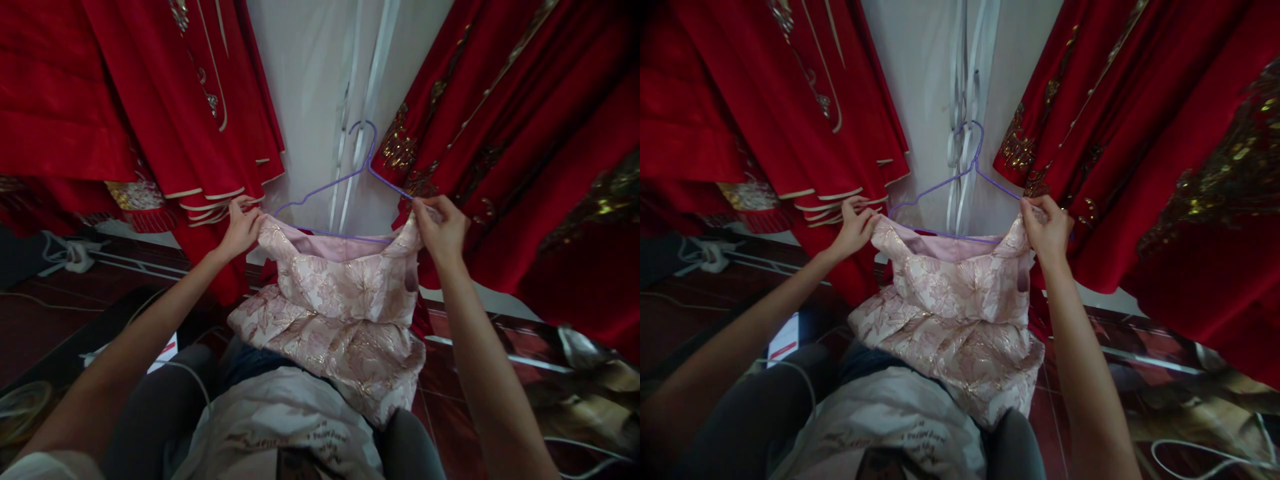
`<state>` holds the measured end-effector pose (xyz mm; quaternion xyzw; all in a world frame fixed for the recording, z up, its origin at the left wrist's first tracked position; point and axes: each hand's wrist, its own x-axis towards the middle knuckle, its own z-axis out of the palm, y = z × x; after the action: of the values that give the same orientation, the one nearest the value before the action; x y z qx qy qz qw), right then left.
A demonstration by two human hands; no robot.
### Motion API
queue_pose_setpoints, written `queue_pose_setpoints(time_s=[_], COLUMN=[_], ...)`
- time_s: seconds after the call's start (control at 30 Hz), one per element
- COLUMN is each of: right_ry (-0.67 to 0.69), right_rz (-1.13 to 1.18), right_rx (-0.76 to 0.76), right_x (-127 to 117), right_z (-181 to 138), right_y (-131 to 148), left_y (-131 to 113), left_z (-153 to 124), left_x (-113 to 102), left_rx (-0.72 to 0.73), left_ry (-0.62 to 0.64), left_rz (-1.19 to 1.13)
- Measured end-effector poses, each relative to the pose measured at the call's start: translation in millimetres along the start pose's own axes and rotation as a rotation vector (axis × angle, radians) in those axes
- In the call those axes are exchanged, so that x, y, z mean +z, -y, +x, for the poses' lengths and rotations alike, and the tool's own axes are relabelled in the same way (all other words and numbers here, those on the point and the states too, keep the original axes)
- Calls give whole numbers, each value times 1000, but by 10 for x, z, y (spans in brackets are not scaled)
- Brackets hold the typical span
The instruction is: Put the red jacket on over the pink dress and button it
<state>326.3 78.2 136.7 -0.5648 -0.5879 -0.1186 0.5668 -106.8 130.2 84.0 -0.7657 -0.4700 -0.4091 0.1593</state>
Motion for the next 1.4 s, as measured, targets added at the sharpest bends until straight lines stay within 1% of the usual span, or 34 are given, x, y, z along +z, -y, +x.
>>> queue_pose_setpoints(time_s=[0.1,0.27,0.33,0.4,0.5,0.57,0.67,0.77,0.87,1.03,1.07,1.13,1.17,1.2,1.27,1.3,1.33,1.37,1.4], right_ry=[10,12,12,8,-13,-14,-13,-28,-28,-3,0,4,5,6,4,1,-3,-6,-7], right_rz=[-22,-29,-20,-23,-59,-75,-81,-75,-25,76,96,131,145,157,182,198,219,242,265], right_rx=[-6,-26,-32,-43,-61,-66,-71,-78,-63,-11,-8,1,11,24,49,55,55,49,42], right_x=[-28,-67,-71,-77,-96,-109,-116,-105,-79,-23,-11,19,38,60,112,141,169,195,218], right_z=[-7,11,19,21,16,14,13,9,-5,-46,-48,-39,-28,-15,12,22,28,31,30], right_y=[18,35,33,36,52,64,71,64,57,38,23,-22,-49,-78,-128,-146,-158,-165,-167], left_y=[96,111,119,126,131,134,138,114,-9,-478,-559,-631,-611,-553,-357,-241,-131,-37,34], left_z=[-30,-38,-9,40,118,141,119,113,230,653,741,894,950,984,968,908,813,685,531], left_x=[-24,46,73,77,36,-9,-78,-142,-190,-189,-179,-150,-129,-101,-21,32,92,157,226], left_rx=[5,9,-3,-21,-34,-19,-8,-21,9,57,75,75,40,-27,-232,-344,-436,-495,-481], left_ry=[47,97,121,119,89,102,130,119,82,12,34,137,195,234,239,223,231,330,525], left_rz=[45,70,50,25,-2,-5,16,28,-22,-139,-173,-265,-322,-384,-492,-526,-531,-507,-478])
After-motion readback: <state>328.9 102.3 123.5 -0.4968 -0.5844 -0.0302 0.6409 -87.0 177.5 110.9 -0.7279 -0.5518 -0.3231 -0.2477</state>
